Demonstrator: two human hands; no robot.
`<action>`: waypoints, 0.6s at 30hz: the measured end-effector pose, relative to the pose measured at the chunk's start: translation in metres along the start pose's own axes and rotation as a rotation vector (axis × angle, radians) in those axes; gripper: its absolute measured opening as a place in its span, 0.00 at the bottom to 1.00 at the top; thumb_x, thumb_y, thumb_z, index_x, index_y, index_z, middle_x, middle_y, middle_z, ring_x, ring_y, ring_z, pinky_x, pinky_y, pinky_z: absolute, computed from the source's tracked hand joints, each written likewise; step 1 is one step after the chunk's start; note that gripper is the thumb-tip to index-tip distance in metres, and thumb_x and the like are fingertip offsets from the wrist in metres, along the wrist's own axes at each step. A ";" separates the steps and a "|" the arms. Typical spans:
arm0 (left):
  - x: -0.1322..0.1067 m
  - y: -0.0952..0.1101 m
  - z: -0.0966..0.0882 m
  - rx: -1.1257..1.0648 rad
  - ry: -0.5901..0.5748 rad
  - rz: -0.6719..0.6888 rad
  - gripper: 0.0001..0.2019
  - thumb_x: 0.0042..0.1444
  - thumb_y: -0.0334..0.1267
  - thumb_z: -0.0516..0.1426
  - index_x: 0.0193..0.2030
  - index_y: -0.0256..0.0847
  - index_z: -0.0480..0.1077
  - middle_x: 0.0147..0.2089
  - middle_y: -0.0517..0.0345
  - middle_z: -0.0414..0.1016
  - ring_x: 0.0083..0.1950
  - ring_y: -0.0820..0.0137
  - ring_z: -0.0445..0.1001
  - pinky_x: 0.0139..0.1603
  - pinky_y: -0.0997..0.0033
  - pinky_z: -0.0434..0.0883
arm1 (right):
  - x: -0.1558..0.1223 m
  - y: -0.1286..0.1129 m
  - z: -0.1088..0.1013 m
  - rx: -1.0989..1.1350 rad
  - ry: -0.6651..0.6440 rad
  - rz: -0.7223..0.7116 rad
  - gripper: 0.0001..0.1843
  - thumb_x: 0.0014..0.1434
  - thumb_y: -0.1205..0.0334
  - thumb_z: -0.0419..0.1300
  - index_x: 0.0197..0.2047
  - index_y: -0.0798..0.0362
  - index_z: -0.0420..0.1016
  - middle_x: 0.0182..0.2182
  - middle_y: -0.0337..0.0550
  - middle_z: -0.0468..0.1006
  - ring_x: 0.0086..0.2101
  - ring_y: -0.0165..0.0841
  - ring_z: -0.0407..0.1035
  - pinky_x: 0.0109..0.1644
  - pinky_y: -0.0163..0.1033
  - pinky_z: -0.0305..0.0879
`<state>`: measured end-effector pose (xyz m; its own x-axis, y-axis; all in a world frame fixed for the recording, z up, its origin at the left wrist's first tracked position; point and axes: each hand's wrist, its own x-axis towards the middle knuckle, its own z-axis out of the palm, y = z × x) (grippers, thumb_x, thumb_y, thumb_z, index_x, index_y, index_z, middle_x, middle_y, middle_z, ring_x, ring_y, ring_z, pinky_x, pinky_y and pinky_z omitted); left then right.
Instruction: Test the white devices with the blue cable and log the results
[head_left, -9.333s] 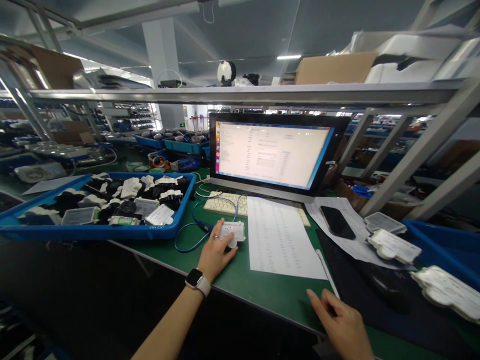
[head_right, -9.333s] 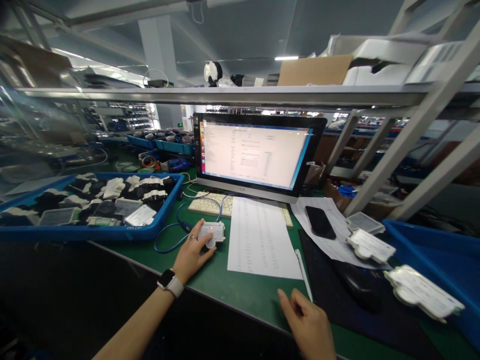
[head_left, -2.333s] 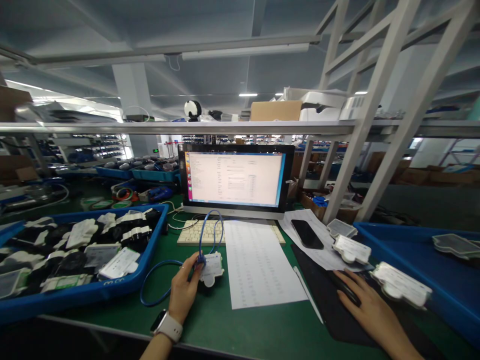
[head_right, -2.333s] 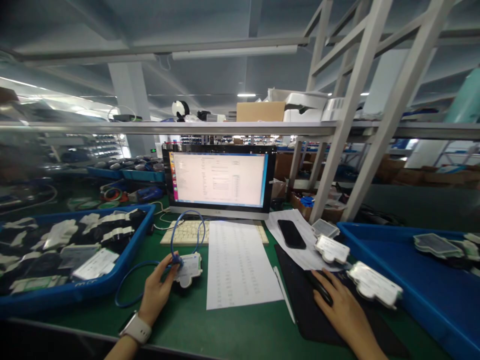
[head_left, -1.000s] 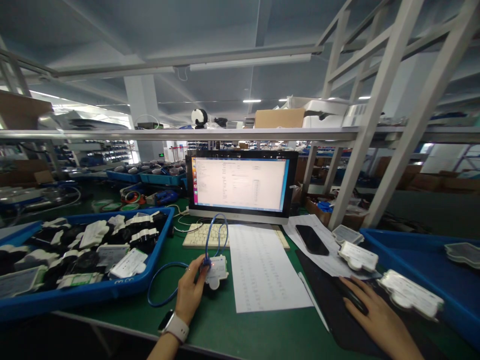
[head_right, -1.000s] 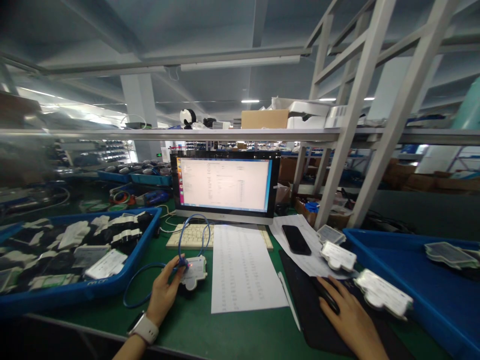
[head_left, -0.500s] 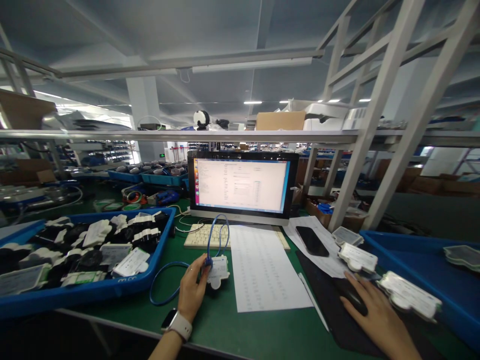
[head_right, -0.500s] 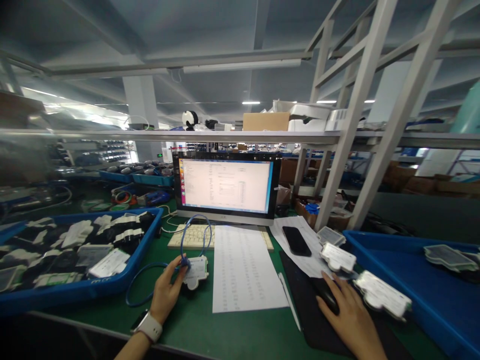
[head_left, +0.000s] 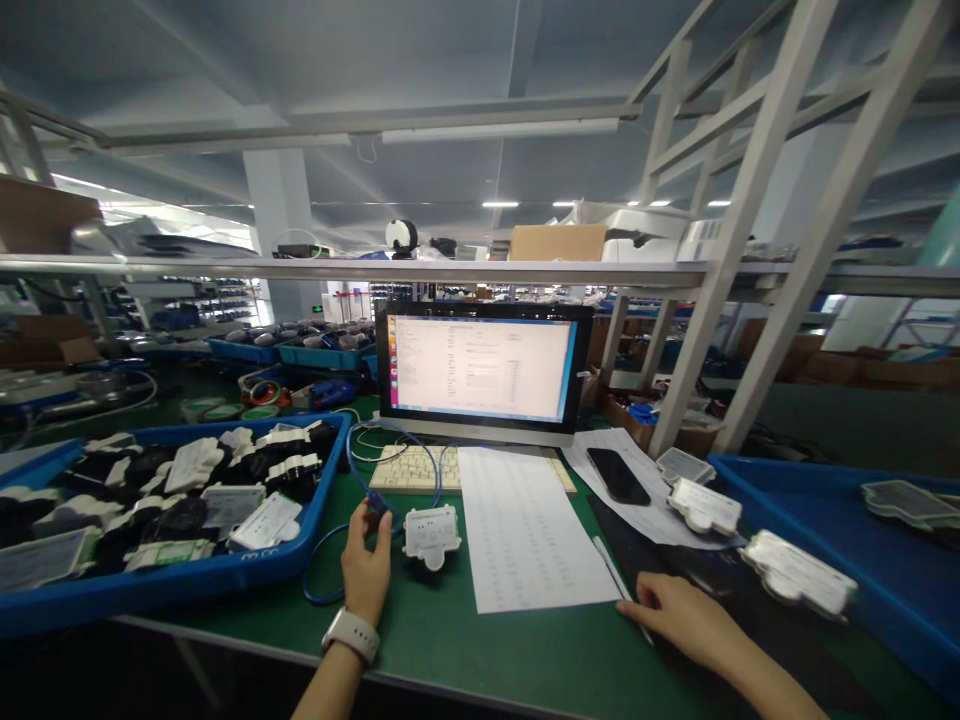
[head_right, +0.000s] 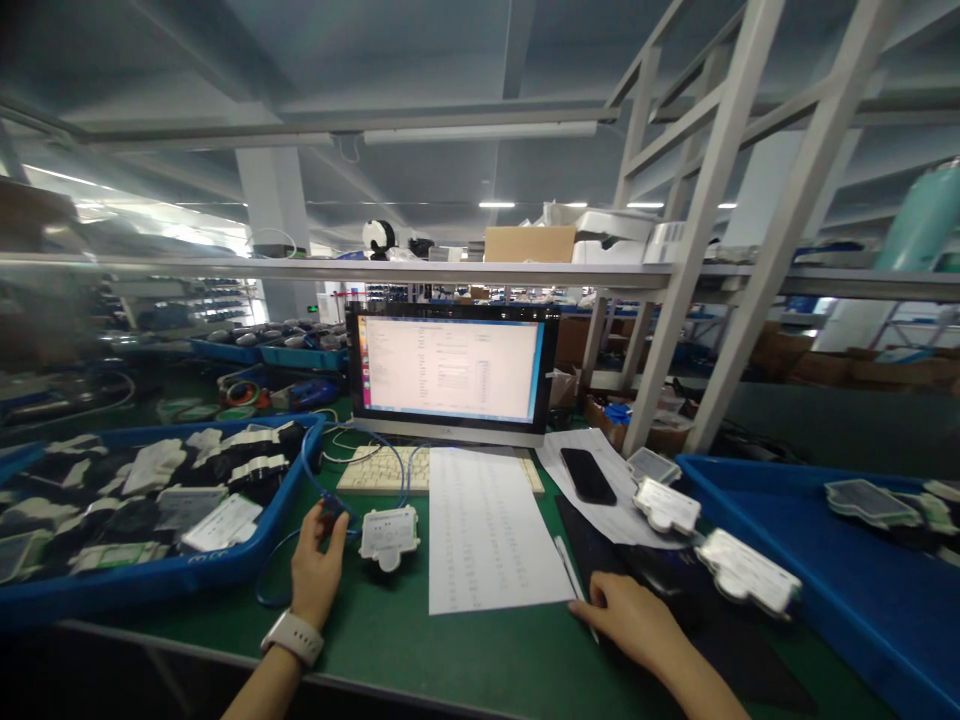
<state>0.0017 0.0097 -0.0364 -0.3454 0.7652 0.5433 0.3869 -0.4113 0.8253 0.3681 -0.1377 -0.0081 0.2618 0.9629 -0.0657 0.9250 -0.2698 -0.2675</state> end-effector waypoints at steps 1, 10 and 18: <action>0.000 -0.001 0.000 -0.001 -0.002 -0.002 0.26 0.51 0.56 0.52 0.48 0.37 0.66 0.40 0.47 0.75 0.40 0.60 0.75 0.42 0.59 0.73 | 0.003 0.002 0.001 0.027 -0.015 -0.011 0.16 0.52 0.50 0.56 0.21 0.52 0.65 0.23 0.42 0.74 0.27 0.35 0.69 0.26 0.34 0.52; 0.000 -0.004 0.000 0.025 -0.021 0.013 0.25 0.51 0.55 0.52 0.48 0.38 0.66 0.40 0.47 0.76 0.41 0.59 0.75 0.42 0.58 0.72 | 0.012 0.012 0.010 0.193 -0.096 0.001 0.15 0.54 0.54 0.55 0.21 0.53 0.62 0.17 0.40 0.71 0.19 0.30 0.66 0.22 0.32 0.52; 0.000 -0.001 0.000 0.029 -0.034 0.034 0.24 0.52 0.55 0.52 0.48 0.39 0.66 0.40 0.48 0.76 0.40 0.60 0.75 0.41 0.60 0.72 | 0.000 -0.009 -0.006 0.208 -0.094 0.096 0.08 0.49 0.64 0.56 0.20 0.53 0.62 0.16 0.39 0.70 0.16 0.28 0.63 0.19 0.32 0.50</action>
<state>0.0013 0.0099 -0.0374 -0.3029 0.7673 0.5653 0.4229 -0.4233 0.8012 0.3610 -0.1354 -0.0002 0.3096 0.9323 -0.1870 0.8183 -0.3614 -0.4470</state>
